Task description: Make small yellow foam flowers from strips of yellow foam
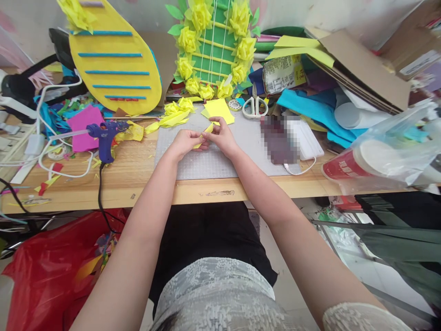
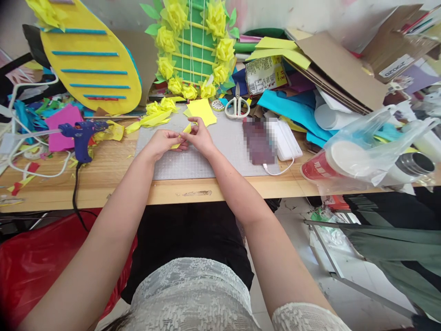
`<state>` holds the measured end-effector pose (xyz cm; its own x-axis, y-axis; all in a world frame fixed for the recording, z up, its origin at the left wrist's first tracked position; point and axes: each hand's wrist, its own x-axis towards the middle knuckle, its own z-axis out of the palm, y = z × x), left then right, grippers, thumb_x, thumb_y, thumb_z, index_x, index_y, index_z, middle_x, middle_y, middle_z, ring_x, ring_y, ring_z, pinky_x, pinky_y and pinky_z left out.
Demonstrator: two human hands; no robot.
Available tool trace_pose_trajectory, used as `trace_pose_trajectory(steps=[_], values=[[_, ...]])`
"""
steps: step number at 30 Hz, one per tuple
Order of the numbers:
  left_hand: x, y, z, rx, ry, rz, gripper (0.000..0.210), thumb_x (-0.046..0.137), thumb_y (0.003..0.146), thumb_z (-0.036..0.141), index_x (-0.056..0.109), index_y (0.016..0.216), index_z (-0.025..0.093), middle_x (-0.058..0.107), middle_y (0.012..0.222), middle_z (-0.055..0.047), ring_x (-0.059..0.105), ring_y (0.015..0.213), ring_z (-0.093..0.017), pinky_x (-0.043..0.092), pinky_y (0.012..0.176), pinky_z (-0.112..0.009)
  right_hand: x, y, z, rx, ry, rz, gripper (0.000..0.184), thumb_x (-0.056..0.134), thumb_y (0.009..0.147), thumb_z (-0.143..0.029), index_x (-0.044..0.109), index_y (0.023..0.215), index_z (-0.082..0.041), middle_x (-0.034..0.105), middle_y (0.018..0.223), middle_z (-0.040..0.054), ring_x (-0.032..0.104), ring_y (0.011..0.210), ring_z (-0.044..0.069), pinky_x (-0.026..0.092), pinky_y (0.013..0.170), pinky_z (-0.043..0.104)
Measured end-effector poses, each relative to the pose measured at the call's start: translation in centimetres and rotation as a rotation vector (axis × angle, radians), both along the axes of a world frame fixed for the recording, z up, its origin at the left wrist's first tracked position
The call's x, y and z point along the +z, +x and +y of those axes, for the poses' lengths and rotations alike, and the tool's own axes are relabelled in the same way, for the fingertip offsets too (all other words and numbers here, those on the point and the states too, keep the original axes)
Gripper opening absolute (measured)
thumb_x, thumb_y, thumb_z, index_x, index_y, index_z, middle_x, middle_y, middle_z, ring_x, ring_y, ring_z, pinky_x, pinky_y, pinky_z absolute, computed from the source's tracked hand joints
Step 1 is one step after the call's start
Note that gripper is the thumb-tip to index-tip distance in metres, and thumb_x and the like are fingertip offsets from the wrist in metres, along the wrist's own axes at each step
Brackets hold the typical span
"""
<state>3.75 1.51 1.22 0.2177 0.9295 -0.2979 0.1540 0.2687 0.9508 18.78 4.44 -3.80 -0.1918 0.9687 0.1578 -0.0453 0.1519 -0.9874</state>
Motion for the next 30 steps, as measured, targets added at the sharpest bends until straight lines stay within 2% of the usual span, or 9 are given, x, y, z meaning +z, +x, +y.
trace_pose_trajectory(steps=[3,8,15,23,27,30], values=[[-0.1,0.0,0.0,-0.001,0.0,-0.001,0.026,0.082,0.066,0.033,0.068,0.07,0.012,0.072,0.067,-0.004,0.07,0.066,-0.014,0.058,0.081,-0.034,0.0,-0.3,-0.1,-0.027,-0.047,-0.007,0.057,0.078,0.064,-0.038,0.04,0.104,-0.027,0.057,0.068,-0.0102,0.055,0.062,0.009,0.047,0.061,0.025],[0.1,-0.1,-0.1,-0.006,-0.03,-0.002,0.023,0.082,0.067,0.031,0.068,0.071,0.012,0.071,0.066,-0.003,0.071,0.066,-0.015,0.058,0.082,-0.035,0.5,-0.3,-0.2,-0.101,-0.091,0.04,0.05,0.076,0.067,-0.035,0.04,0.1,-0.026,0.052,0.062,-0.012,0.055,0.061,0.009,0.048,0.066,0.025],[0.7,0.0,-0.2,-0.012,-0.052,0.018,0.023,0.081,0.067,0.029,0.068,0.071,0.012,0.072,0.066,-0.005,0.072,0.068,-0.017,0.058,0.083,-0.036,1.4,-0.2,-0.3,-0.198,-0.123,0.072,0.041,0.072,0.071,-0.034,0.041,0.095,-0.024,0.06,0.069,-0.0074,0.062,0.07,0.01,0.051,0.073,0.028],[0.8,-0.2,-0.2,-0.027,-0.067,0.007,0.026,0.084,0.064,0.031,0.069,0.073,0.011,0.073,0.068,-0.007,0.072,0.068,-0.018,0.058,0.08,-0.036,1.8,-0.3,-0.4,-0.214,-0.116,0.073,0.025,0.062,0.082,-0.04,0.044,0.094,-0.026,0.064,0.077,-0.0038,0.067,0.08,0.013,0.053,0.075,0.029],[0.8,-0.1,-0.2,-0.023,-0.078,0.011,0.026,0.084,0.064,0.03,0.068,0.071,0.011,0.073,0.068,-0.007,0.072,0.067,-0.017,0.058,0.079,-0.035,1.5,-0.3,-0.2,-0.213,-0.087,0.067,0.036,0.062,0.082,-0.05,0.044,0.102,-0.027,0.066,0.086,-0.0014,0.066,0.081,0.013,0.054,0.075,0.03],[0.7,0.0,-0.3,0.004,-0.065,0.008,0.026,0.083,0.065,0.03,0.067,0.068,0.011,0.072,0.067,-0.006,0.071,0.067,-0.017,0.058,0.08,-0.035,1.2,-0.3,-0.1,-0.181,-0.044,0.048,0.048,0.064,0.077,-0.056,0.04,0.108,-0.028,0.065,0.085,-0.0018,0.064,0.081,0.013,0.053,0.074,0.03]])
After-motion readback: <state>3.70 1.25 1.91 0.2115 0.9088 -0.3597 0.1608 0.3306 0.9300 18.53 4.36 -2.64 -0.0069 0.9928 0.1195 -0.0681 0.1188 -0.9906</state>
